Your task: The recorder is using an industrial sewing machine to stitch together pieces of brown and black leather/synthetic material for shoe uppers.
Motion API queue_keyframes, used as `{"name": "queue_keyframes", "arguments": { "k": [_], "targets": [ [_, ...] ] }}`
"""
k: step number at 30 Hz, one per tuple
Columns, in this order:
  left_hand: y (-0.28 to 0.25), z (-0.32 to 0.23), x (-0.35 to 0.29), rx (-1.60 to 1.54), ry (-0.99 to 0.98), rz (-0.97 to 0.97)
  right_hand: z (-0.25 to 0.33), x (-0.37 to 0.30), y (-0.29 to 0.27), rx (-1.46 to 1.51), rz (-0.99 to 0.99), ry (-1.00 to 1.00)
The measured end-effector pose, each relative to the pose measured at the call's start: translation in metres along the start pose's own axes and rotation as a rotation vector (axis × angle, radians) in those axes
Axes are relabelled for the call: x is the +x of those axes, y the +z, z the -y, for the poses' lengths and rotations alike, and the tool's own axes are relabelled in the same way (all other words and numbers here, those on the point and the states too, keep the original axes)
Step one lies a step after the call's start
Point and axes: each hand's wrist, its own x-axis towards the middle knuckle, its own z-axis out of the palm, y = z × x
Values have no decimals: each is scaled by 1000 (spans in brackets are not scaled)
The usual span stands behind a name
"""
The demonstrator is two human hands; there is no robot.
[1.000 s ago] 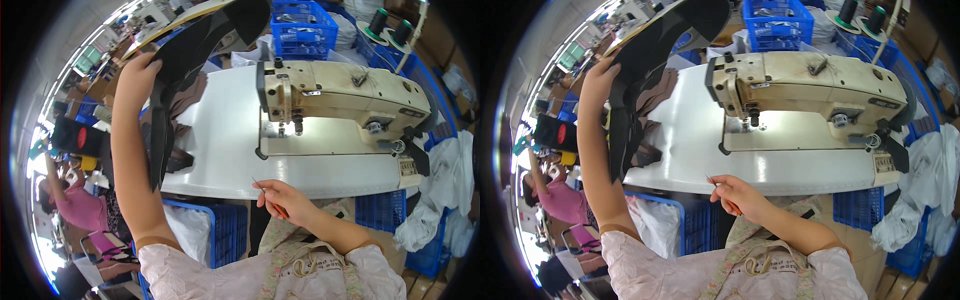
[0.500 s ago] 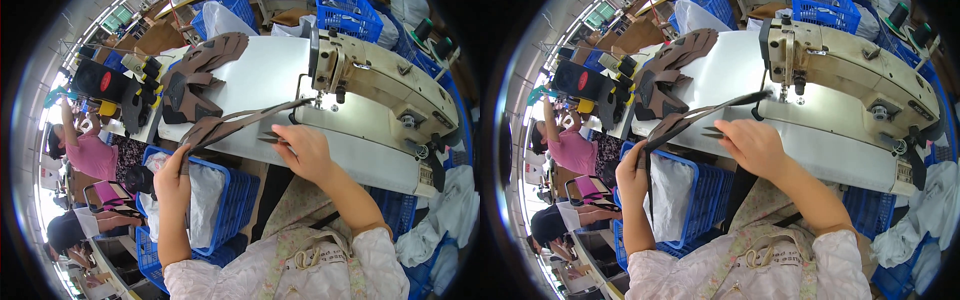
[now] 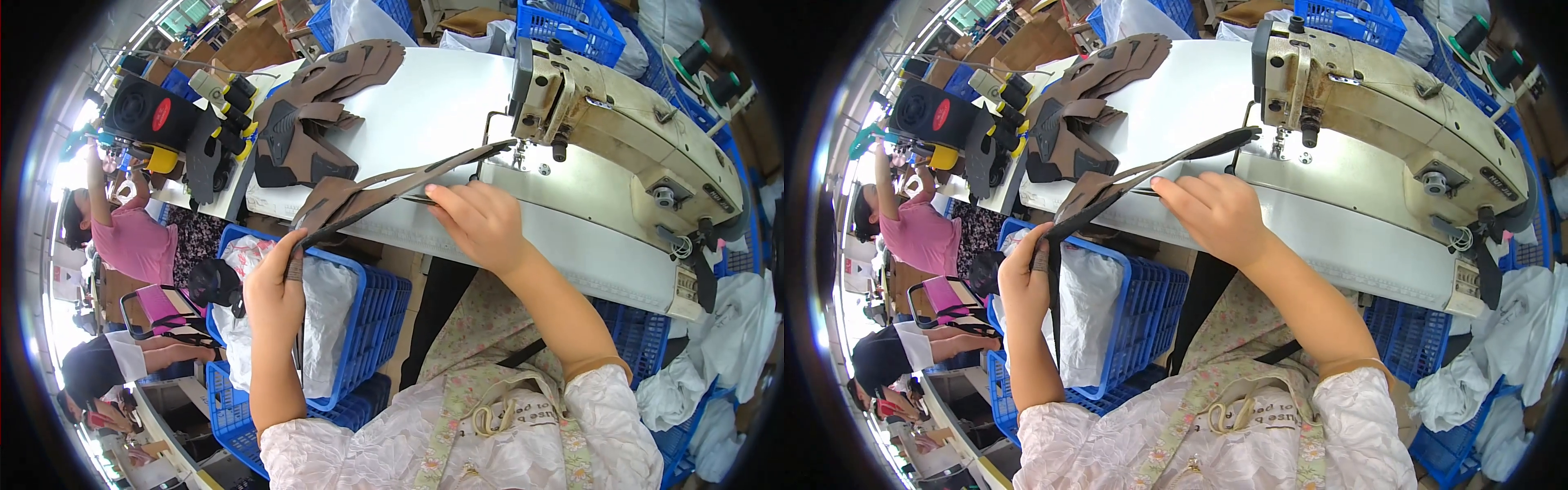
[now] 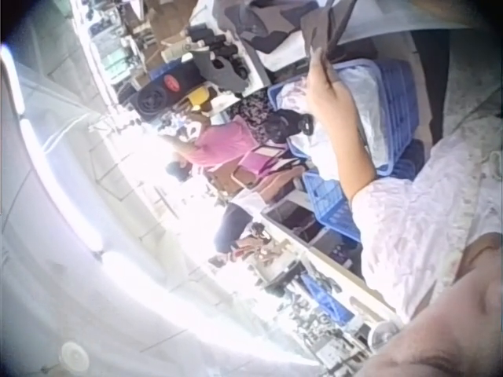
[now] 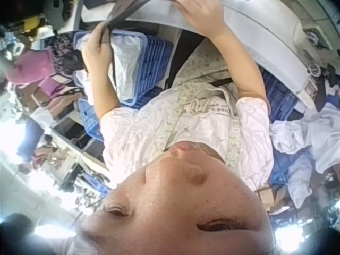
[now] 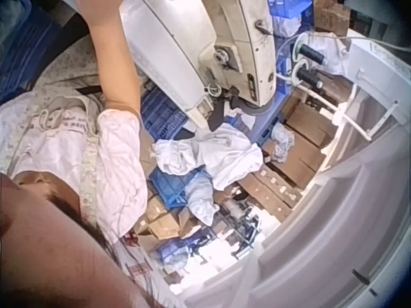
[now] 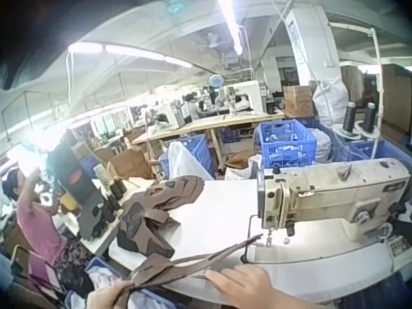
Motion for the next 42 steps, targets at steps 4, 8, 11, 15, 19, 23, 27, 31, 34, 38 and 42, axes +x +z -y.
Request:
{"name": "queue_keyframes", "arguments": {
  "k": [4, 8, 11, 15, 19, 23, 27, 31, 34, 38, 42],
  "targets": [
    [0, 1, 4, -8, -14, 3, -1, 2, 5, 25, -15, -11],
    [-1, 0, 6, -8, -22, 7, 2, 6, 4, 31, -1, -12],
    [-2, -3, 4, -14, -4, -1, 3, 9, 0, 42, -26, -12],
    [4, 1, 6, -20, -30, 24, -1, 7, 3, 40, 11, -36],
    [2, 1, 4, -24, 39, 1, 2, 8, -3, 8, 29, -63],
    [-4, -4, 7, -5, -9, 41, 7, 11, -8, -13, 25, -71],
    [-5, 1, 16, -70, 28, 30, 18, 5, -18, 63, 75, -88],
    [-6, 13, 35, -120, 50, 48, 47, 0, -18, 164, 189, -111],
    [-12, 10, 50, -94, 3, 102, 69, -5, -6, 339, 246, -107],
    [-16, 12, 62, -183, -83, 162, 103, -8, 10, 561, 339, -37],
    [-15, 17, 66, -144, -62, 88, 131, -9, 19, 576, 384, -116]
  ]
}}
